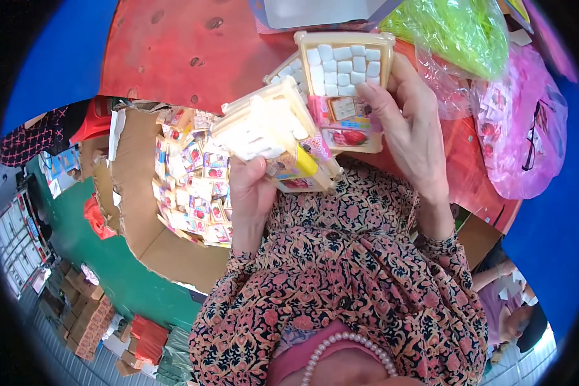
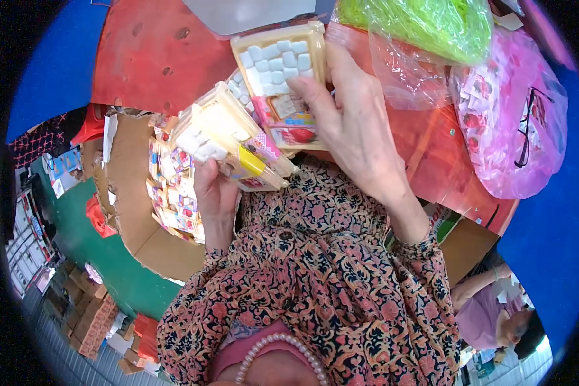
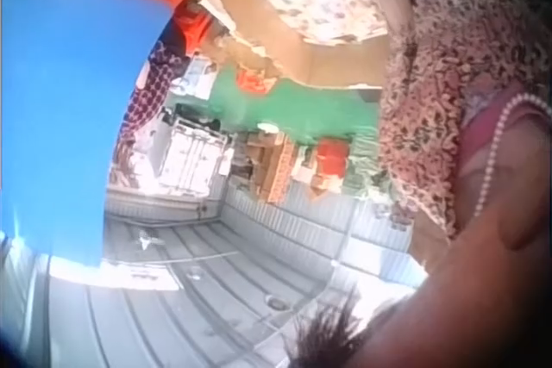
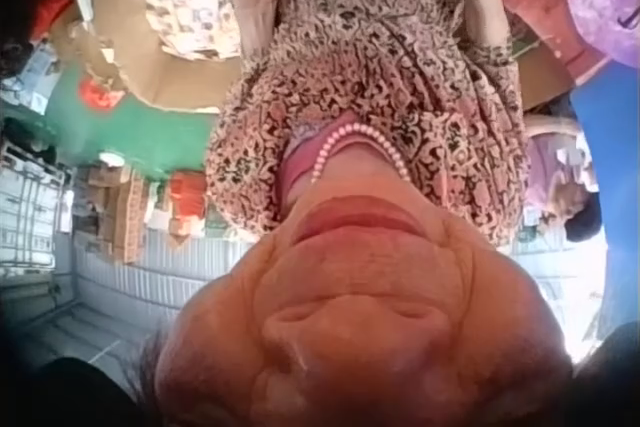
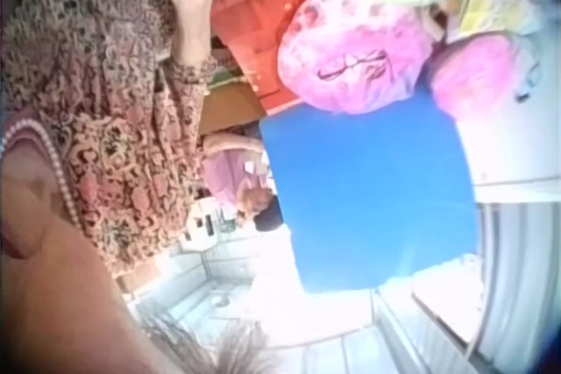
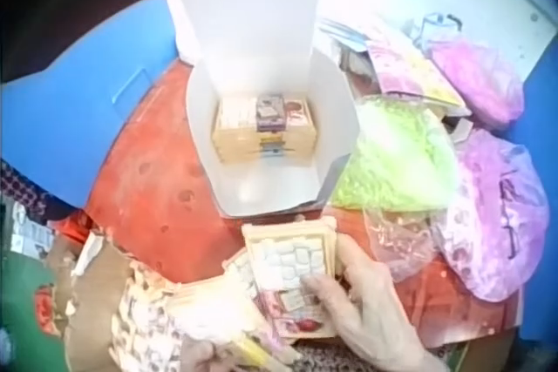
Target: Pack individual snack kits into cardboard display boxes.
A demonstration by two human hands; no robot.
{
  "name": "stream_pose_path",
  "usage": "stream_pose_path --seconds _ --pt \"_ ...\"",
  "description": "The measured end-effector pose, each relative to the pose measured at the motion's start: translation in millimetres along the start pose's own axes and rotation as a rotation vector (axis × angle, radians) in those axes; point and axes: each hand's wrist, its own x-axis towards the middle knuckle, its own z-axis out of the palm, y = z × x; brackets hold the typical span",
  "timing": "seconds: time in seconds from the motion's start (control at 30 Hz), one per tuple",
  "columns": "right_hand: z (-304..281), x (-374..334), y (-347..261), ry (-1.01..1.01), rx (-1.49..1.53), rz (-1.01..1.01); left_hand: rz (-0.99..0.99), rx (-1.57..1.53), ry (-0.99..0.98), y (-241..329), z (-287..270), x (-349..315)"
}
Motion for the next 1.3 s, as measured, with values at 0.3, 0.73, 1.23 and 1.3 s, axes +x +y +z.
stream_pose_path --seconds 0.3,0.73,1.23,1.3 --pt "2 -6 5 -0.199 -0.203 0.038 0.072 0.053 0.085 -1 6 -5" --pt "33 -8 -2 0.026 -0.535 -0.07 0.043 0.167 0.158 3 45 -3" --pt "31 -21 0 0.027 -0.26 -0.001 -0.024 0.047 0.193 4 46 12" --pt "33 -27 -3 0.005 -0.225 -0.079 -0.035 0.023 0.166 7 41 11"
